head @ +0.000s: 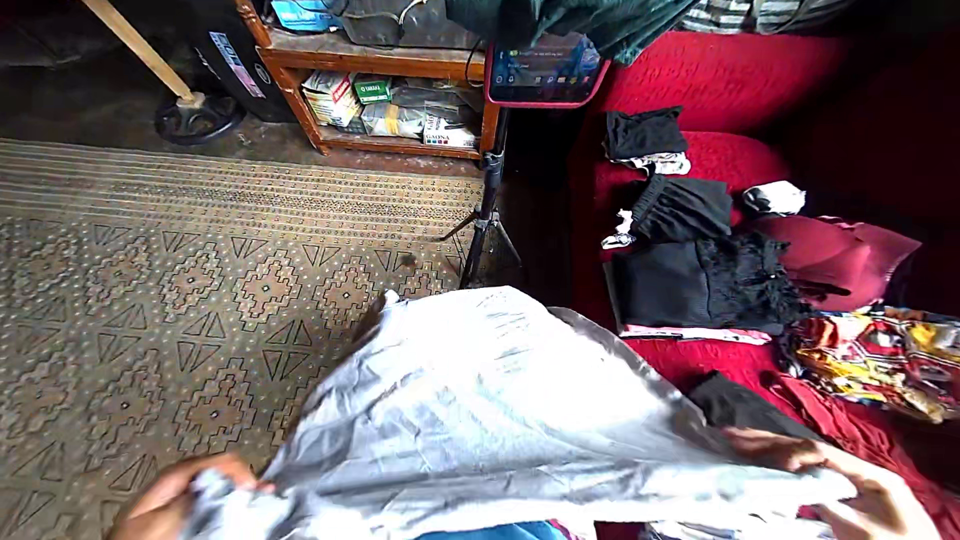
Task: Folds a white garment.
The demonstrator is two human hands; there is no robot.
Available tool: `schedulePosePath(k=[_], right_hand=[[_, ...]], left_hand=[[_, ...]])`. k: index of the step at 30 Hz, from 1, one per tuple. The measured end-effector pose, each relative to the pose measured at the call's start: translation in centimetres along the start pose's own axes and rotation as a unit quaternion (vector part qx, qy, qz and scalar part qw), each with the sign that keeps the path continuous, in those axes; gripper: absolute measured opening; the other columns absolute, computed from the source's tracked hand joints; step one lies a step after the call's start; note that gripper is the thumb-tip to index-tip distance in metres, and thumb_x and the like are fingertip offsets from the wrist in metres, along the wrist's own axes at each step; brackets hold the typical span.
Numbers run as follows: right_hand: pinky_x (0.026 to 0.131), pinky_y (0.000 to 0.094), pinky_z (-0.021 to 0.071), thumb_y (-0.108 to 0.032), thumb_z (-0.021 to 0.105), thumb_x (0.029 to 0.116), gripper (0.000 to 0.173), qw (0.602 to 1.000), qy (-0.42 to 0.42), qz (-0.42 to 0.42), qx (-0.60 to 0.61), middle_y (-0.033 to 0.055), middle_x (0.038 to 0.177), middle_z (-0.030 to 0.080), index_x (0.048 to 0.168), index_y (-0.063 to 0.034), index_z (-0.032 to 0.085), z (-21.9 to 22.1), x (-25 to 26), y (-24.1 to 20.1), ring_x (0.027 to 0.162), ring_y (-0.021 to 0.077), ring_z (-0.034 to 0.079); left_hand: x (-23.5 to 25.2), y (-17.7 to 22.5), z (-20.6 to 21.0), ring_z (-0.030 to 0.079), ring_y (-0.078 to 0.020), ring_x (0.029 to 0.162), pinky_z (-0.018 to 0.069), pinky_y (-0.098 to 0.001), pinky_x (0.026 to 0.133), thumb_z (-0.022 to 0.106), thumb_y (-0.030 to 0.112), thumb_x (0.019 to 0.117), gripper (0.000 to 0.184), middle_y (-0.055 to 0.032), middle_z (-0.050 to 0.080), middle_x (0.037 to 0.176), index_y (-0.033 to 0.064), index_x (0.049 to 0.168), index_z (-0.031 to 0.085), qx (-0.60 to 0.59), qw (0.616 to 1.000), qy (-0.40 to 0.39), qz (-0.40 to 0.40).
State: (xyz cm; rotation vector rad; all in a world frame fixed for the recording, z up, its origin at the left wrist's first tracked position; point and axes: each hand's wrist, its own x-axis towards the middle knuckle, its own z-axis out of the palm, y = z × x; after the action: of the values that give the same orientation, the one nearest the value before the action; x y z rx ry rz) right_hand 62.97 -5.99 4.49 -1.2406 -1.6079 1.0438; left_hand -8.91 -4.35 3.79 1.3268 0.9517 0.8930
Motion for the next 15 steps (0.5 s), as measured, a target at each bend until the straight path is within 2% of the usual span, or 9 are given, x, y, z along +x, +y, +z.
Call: schedulePosePath(k=[3, 6, 8, 9, 10, 11, 12, 14, 15], right_hand=[[0.095, 0.0265, 0.0580, -0.043, 0.076, 0.0860, 0.019, 0.998, -0.023, 0.049, 0.037, -0.0170, 0.101, 0.076, 0.104, -0.0383, 0.076, 1.9, 0.9, 3.7, 0.096, 0.0010, 0.071], [0.077, 0.0204, 0.0585, -0.035, 0.077, 0.0860, 0.011, 0.996, -0.022, 0.069, 0.054, -0.0180, 0.092, 0.073, 0.097, -0.0351, 0.075, 2.8, 6.3, 5.9, 0.083, -0.0032, 0.068], [0.073, 0.0217, 0.0593, -0.010, 0.060, 0.0905, 0.019, 0.983, 0.068, 0.111, 0.126, -0.0147, 0.086, 0.073, 0.096, -0.0247, 0.071, 4.7, 10.8, 7.5, 0.077, -0.0011, 0.068], [0.071, 0.0249, 0.0606, -0.010, 0.046, 0.0991, 0.020, 0.967, 0.123, 0.159, 0.155, -0.0101, 0.084, 0.072, 0.100, -0.0170, 0.064, 6.2, 12.9, 8.4, 0.075, 0.0024, 0.069], [0.071, 0.0300, 0.0614, -0.024, 0.035, 0.1081, 0.028, 0.944, 0.165, 0.223, 0.179, -0.0045, 0.085, 0.071, 0.109, -0.0125, 0.061, 8.1, 14.6, 9.7, 0.077, 0.0071, 0.070], [0.076, 0.0370, 0.0616, -0.045, 0.029, 0.1108, 0.047, 0.920, 0.176, 0.289, 0.200, 0.0014, 0.095, 0.072, 0.123, -0.0117, 0.059, 10.0, 15.7, 11.4, 0.086, 0.0124, 0.070], [0.083, 0.0440, 0.0603, -0.059, 0.025, 0.1078, 0.062, 0.898, 0.167, 0.344, 0.219, 0.0059, 0.108, 0.071, 0.135, -0.0137, 0.056, 11.9, 16.0, 13.5, 0.097, 0.0174, 0.070], [0.090, 0.0507, 0.0570, -0.064, 0.019, 0.1057, 0.072, 0.869, 0.124, 0.405, 0.255, 0.0109, 0.119, 0.069, 0.141, -0.0125, 0.053, 14.7, 15.0, 17.3, 0.107, 0.0231, 0.067], [0.088, 0.0502, 0.0567, -0.065, 0.017, 0.1053, 0.075, 0.852, 0.112, 0.434, 0.270, 0.0119, 0.116, 0.070, 0.138, -0.0099, 0.055, 15.8, 14.3, 18.2, 0.104, 0.0238, 0.068]], left_hand=[[1.6, -5.3, 0.9, 0.068, 0.0040, 0.093, 0.0564, -0.0199, 0.086, 0.049, 0.038, 0.1054, 0.027, 0.0152, 0.074, 0.103, 0.0316, 0.110, 0.075, 0.082, 0.994, -0.053, -0.044], [5.9, -5.1, 0.7, 0.067, 0.0052, 0.092, 0.0559, -0.0182, 0.084, 0.047, 0.036, 0.1057, 0.029, 0.0168, 0.073, 0.102, 0.0319, 0.109, 0.075, 0.052, 0.996, -0.072, -0.017], [9.1, -4.9, 0.9, 0.067, 0.0043, 0.086, 0.0557, -0.0166, 0.080, 0.042, 0.029, 0.1065, 0.033, 0.0147, 0.074, 0.095, 0.0257, 0.101, 0.075, -0.035, 0.996, 0.071, -0.035], [11.0, -5.6, 1.4, 0.068, -0.0004, 0.085, 0.0573, -0.0196, 0.079, 0.029, 0.019, 0.1074, 0.039, 0.0081, 0.073, 0.092, 0.0159, 0.100, 0.068, -0.101, 0.975, 0.186, -0.065], [12.9, -7.3, 1.2, 0.070, -0.0076, 0.090, 0.0591, -0.0268, 0.082, 0.020, 0.024, 0.1121, 0.044, 0.0002, 0.073, 0.096, 0.0094, 0.108, 0.061, -0.175, 0.943, 0.266, -0.100], [13.9, -10.5, 0.4, 0.070, -0.0134, 0.095, 0.0596, -0.0335, 0.084, 0.018, 0.033, 0.1128, 0.049, -0.0059, 0.073, 0.103, 0.0061, 0.121, 0.058, -0.220, 0.921, 0.292, -0.131], [13.8, -13.7, 0.2, 0.069, -0.0137, 0.096, 0.0598, -0.0363, 0.083, 0.019, 0.043, 0.1116, 0.053, -0.0051, 0.071, 0.107, 0.0104, 0.130, 0.056, -0.227, 0.911, 0.290, -0.187], [11.8, -18.5, 1.8, 0.069, -0.0256, 0.105, 0.0579, -0.0522, 0.087, 0.018, 0.070, 0.1022, 0.077, -0.0116, 0.071, 0.118, 0.0140, 0.136, 0.058, -0.265, 0.877, 0.261, -0.304], [10.8, -19.6, 2.7, 0.068, -0.0281, 0.106, 0.0569, -0.0545, 0.087, 0.016, 0.077, 0.0977, 0.086, -0.0132, 0.070, 0.119, 0.0126, 0.134, 0.059, -0.275, 0.858, 0.270, -0.338]])
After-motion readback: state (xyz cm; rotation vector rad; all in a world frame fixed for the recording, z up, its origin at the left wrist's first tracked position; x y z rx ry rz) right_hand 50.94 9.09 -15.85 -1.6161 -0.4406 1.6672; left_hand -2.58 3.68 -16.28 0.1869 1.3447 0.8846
